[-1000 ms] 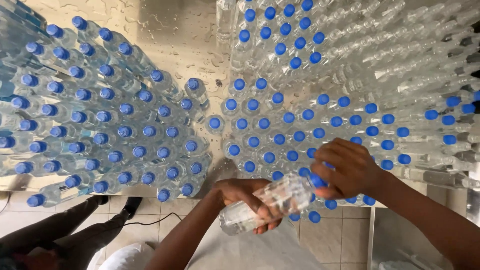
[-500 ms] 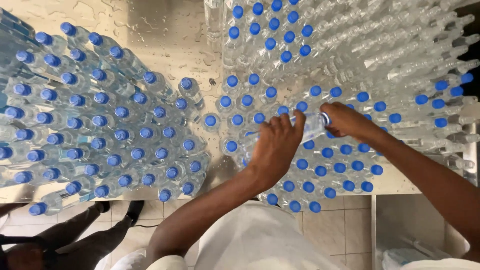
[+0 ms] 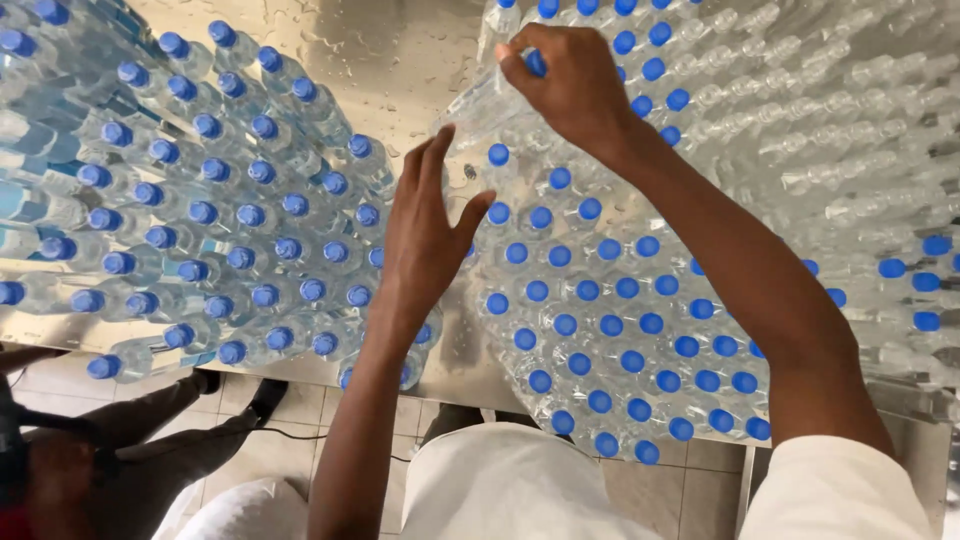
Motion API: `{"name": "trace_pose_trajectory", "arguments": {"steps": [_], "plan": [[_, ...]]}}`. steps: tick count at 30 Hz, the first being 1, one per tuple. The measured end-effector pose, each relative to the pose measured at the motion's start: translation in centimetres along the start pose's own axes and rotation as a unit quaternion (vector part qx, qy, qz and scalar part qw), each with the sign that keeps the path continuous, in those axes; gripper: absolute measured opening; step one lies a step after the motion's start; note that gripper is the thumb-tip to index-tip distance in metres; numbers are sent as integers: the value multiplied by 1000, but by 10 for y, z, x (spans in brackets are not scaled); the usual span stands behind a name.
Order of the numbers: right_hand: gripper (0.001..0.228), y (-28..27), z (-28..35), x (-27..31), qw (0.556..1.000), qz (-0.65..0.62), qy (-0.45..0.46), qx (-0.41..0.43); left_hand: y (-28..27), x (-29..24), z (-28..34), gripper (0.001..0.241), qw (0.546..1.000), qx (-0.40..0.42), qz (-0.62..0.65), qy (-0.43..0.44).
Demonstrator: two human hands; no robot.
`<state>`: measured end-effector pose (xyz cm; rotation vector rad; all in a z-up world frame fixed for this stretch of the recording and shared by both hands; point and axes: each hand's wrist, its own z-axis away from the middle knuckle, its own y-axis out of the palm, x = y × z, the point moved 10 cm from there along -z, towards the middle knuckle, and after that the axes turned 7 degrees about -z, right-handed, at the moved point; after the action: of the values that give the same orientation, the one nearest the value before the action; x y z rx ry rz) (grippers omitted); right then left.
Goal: Manually screwing plastic caps onto filled water bottles at a production station and using a heat gun for sealing.
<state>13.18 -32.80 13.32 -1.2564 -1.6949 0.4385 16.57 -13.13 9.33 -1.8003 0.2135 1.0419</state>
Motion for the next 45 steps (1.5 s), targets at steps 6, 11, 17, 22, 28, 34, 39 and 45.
{"name": "trace_pose_trajectory", "arguments": {"steps": [6, 11, 17, 22, 28, 34, 39, 45], "plan": [[45, 135, 23, -63, 984, 80, 13, 161, 9, 56, 64, 70, 987, 36, 126, -88], [42, 168, 76, -85, 966, 39, 89, 238, 8, 66, 91, 64, 982, 56, 121, -138], [41, 183, 87, -74, 956, 10, 92, 277, 11, 56, 91, 59, 982, 73, 108, -136], [59, 161, 66, -84, 893, 65, 189, 403, 12, 47, 101, 54, 982, 123, 78, -120], [50, 116, 38, -172, 928, 144, 212, 270, 28, 53, 123, 51, 974, 134, 123, -137], [38, 119, 57, -149, 931, -4, 262, 256, 55, 18, 96, 53, 970, 170, 162, -69], [31, 151, 73, -163, 944, 51, 222, 238, 74, -1, 71, 50, 980, 161, 119, -2], [21, 52, 46, -87, 977, 45, 167, 127, 68, -2, 58, 55, 989, 106, 96, 31]]}}
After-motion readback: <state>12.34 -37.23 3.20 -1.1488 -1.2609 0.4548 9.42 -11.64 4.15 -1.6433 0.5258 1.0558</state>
